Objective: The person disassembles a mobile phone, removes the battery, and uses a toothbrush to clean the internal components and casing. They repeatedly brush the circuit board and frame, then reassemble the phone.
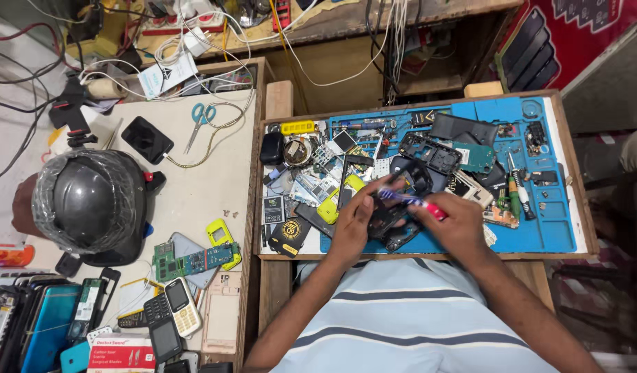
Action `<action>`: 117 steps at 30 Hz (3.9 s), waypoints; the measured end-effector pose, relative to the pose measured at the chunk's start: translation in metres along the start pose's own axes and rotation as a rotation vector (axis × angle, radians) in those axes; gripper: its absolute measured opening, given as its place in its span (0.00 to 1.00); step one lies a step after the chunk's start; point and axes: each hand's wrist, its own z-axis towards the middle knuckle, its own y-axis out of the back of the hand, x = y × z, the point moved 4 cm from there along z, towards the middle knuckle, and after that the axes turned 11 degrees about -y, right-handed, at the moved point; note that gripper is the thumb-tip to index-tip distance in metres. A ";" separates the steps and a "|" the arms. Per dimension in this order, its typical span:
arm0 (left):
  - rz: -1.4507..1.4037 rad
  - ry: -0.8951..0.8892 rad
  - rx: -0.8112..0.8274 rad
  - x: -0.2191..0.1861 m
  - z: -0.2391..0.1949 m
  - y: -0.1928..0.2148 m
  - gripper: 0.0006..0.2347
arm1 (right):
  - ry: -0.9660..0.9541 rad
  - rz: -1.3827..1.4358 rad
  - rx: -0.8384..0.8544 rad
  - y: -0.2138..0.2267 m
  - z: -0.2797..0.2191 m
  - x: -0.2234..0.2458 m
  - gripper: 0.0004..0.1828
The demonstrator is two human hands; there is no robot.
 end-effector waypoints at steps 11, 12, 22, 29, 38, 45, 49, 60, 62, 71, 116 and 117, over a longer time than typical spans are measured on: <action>0.068 -0.143 0.020 -0.003 0.004 -0.006 0.33 | 0.145 -0.021 0.021 0.007 -0.003 0.012 0.16; 0.078 -0.170 0.028 -0.004 0.004 -0.006 0.33 | 0.117 -0.052 0.007 0.008 -0.001 0.010 0.15; 0.096 -0.203 0.068 -0.004 0.002 -0.004 0.32 | 0.162 0.097 0.109 -0.002 -0.010 0.015 0.14; -0.007 -0.194 0.042 0.004 -0.001 -0.002 0.32 | -0.055 0.086 -0.116 0.018 0.003 -0.012 0.12; 0.134 -0.252 0.079 0.001 -0.011 0.004 0.27 | 0.165 0.014 -0.212 0.019 -0.004 -0.016 0.12; 0.155 -0.290 0.033 -0.013 -0.005 0.006 0.26 | 0.135 0.037 -0.281 0.025 -0.003 -0.021 0.08; 0.248 -0.338 0.063 -0.021 -0.006 0.004 0.25 | 0.167 -0.066 -0.258 0.022 0.000 -0.025 0.11; 0.418 -0.351 0.081 -0.023 -0.010 0.009 0.22 | 0.158 0.068 -0.216 0.028 0.004 -0.028 0.14; 0.218 -0.309 0.145 -0.020 -0.013 0.008 0.23 | 0.131 0.072 -0.213 0.025 0.000 -0.026 0.17; 0.205 -0.156 0.347 -0.007 -0.020 -0.002 0.21 | 0.118 0.257 -0.082 0.012 0.000 -0.043 0.24; 0.293 -0.208 -0.023 -0.002 -0.018 0.039 0.36 | 0.381 0.056 0.243 -0.026 -0.030 0.017 0.18; 0.250 -0.195 -0.035 -0.001 -0.018 0.040 0.36 | 0.396 0.043 0.227 -0.026 -0.029 0.017 0.18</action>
